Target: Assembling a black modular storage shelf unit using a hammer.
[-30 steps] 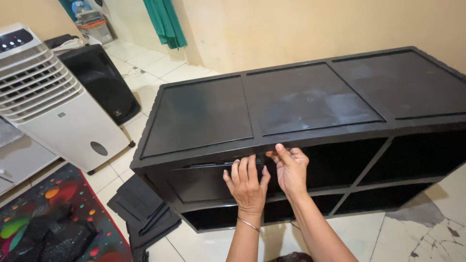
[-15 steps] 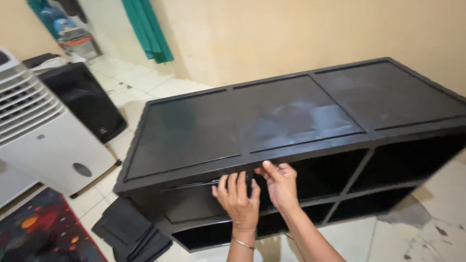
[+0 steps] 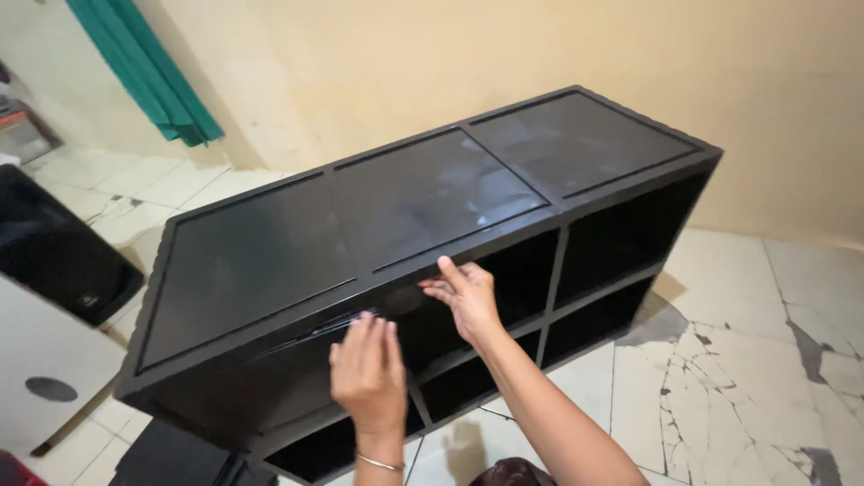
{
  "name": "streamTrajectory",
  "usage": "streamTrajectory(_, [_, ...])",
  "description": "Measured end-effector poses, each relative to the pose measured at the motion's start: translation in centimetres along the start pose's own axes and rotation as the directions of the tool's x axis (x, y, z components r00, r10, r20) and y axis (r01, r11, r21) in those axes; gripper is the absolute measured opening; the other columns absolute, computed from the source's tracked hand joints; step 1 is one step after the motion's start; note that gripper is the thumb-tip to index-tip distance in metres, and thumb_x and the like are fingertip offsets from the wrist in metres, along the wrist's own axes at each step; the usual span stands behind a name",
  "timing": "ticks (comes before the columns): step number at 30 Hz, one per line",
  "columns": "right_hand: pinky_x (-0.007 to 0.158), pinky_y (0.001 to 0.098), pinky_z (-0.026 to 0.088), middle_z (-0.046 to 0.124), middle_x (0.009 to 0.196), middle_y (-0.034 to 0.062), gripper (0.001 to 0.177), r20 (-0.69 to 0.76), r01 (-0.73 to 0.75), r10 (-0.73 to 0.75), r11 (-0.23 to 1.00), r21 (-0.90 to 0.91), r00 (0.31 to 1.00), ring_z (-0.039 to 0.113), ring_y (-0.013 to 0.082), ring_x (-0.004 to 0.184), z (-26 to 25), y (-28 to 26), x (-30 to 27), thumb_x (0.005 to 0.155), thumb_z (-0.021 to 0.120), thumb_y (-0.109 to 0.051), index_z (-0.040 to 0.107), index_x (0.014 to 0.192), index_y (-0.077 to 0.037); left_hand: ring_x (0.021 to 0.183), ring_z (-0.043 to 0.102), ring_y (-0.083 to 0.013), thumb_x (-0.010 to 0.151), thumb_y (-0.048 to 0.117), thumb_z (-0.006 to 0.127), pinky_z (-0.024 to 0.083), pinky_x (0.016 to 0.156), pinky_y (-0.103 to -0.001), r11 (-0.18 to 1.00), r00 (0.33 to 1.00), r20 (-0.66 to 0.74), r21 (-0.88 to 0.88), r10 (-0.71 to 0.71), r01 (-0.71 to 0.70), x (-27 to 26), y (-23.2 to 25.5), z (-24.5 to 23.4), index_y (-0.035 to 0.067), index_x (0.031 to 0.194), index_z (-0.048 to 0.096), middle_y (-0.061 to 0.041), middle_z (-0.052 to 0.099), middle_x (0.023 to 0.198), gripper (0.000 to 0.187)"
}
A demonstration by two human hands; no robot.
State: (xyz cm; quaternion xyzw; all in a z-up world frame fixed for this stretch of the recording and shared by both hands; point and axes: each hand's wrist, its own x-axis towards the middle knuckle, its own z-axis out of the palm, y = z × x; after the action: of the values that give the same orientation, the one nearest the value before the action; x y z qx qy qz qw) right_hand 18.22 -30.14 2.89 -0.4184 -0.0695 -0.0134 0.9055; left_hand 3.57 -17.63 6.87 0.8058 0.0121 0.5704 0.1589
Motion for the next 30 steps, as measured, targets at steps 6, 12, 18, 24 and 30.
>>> streamTrajectory(6, [0.066, 0.0342, 0.061, 0.072, 0.086, 0.0151, 0.036, -0.078, -0.092, 0.083, 0.988, -0.123, 0.994, 0.076, 0.0263, 0.076, -2.7, -3.3, -0.8, 0.091, 0.074, -0.034, 0.064, 0.094, 0.000, 0.096, 0.070, -0.0318, 0.084, 0.005, 0.074, 0.054, 0.090, -0.042, 0.915, 0.963, 0.266, -0.399, 0.048, 0.065, -3.7, 6.5, 7.6, 0.002, 0.103, 0.071, -0.012, 0.074, 0.101, 0.020])
streamTrajectory(12, [0.060, 0.0345, 0.051, 0.065, 0.088, 0.0101, 0.043, -0.580, 0.244, -0.405, 0.909, -0.338, 0.707, 0.062, 0.0202, 0.070, -17.2, -10.2, 6.6, 0.091, 0.074, -0.039, 0.060, 0.110, -0.003, 0.116, 0.055, -0.0524, 0.059, 0.019, 0.088, 0.044, 0.098, -0.055, 0.766, 0.881, 0.465, -0.533, -0.089, 0.359, -1.8, 15.7, 20.8, -0.013, 0.130, 0.053, -0.032, 0.060, 0.120, 0.086])
streamTrajectory(18, [0.090, 0.0478, 0.048, 0.061, 0.108, 0.0093, 0.048, -0.488, 0.179, 0.039, 0.903, 0.391, 0.872, 0.062, 0.0298, 0.101, -20.3, -19.9, 15.1, 0.090, 0.062, -0.050, 0.060, 0.123, -0.016, 0.117, 0.054, -0.0481, 0.072, 0.037, 0.088, 0.043, 0.101, -0.051, 0.683, 0.666, 0.648, -0.296, -0.370, 0.667, -4.5, 19.8, 36.5, 0.002, 0.125, 0.064, -0.027, 0.063, 0.125, 0.068])
streamTrajectory(24, [0.114, 0.0533, 0.042, 0.061, 0.142, 0.0160, 0.051, -0.272, 0.187, -0.043, 0.827, 0.531, 0.961, 0.055, 0.0345, 0.132, -20.4, -18.0, 16.9, 0.096, 0.060, -0.031, 0.056, 0.136, 0.001, 0.119, 0.058, -0.0486, 0.073, 0.017, 0.072, 0.046, 0.103, -0.050, 0.788, 0.783, 0.594, -0.386, -0.186, 0.480, -4.8, 16.6, 36.0, 0.000, 0.120, 0.065, -0.028, 0.066, 0.123, 0.051])
streamTrajectory(30, [0.111, 0.0522, 0.045, 0.062, 0.134, 0.0076, 0.040, -0.406, 0.320, -0.108, 0.803, 0.503, 0.908, 0.057, 0.0302, 0.127, -13.5, -17.3, 9.9, 0.093, 0.060, -0.023, 0.055, 0.130, -0.008, 0.122, 0.055, -0.0503, 0.069, 0.016, 0.074, 0.044, 0.104, -0.050, 0.737, 0.719, 0.660, -0.373, -0.216, 0.563, -5.9, 11.0, 32.0, -0.002, 0.129, 0.060, -0.031, 0.062, 0.127, 0.064])
